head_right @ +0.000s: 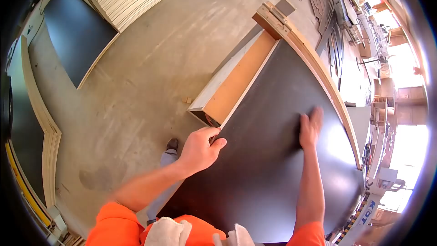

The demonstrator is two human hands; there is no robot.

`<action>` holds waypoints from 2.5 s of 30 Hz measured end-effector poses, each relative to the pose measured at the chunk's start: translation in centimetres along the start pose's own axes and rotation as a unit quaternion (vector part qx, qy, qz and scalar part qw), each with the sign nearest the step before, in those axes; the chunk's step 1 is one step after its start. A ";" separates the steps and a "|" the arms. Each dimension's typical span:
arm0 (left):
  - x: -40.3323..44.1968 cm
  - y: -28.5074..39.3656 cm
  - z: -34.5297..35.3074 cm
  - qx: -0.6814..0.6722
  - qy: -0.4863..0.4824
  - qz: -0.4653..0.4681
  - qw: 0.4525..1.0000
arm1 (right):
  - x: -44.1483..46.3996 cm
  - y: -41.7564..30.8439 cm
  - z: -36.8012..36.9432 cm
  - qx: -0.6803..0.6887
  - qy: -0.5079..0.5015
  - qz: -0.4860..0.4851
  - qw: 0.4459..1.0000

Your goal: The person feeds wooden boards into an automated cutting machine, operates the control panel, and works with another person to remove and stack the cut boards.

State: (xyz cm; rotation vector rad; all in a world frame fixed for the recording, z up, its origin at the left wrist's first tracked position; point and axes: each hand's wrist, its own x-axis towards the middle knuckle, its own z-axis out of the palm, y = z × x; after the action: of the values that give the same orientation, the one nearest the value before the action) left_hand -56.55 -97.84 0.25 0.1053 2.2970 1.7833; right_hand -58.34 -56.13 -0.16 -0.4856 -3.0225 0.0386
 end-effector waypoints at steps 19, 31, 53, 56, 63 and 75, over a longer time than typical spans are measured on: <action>15.6 10.3 7.6 0.394 0.015 0.118 0.912 | 2.4 -11.1 -3.3 0.080 0.009 -0.055 0.995; 25.1 4.1 7.9 0.186 -0.019 -0.057 0.981 | 0.6 -9.9 -5.2 0.178 -0.029 -0.061 0.982; 23.1 6.7 8.4 0.094 -0.002 -0.126 0.988 | -57.7 27.6 -5.3 -0.054 0.246 0.818 0.518; 22.5 7.2 8.7 0.067 -0.002 -0.139 0.988 | -58.8 27.8 -4.9 0.652 0.393 0.577 0.297; 23.0 7.0 8.4 0.082 -0.006 -0.146 0.986 | -57.2 27.1 -5.9 0.661 0.402 0.593 0.223; 22.6 7.1 8.7 0.067 0.005 -0.130 0.989 | -55.3 25.8 -6.3 0.453 0.519 0.662 0.294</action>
State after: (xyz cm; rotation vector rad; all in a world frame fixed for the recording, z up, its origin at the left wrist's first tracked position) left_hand -77.18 -83.32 2.00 -0.1735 2.3115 1.5056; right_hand 2.59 -48.90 0.96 -1.6040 -0.3703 0.9213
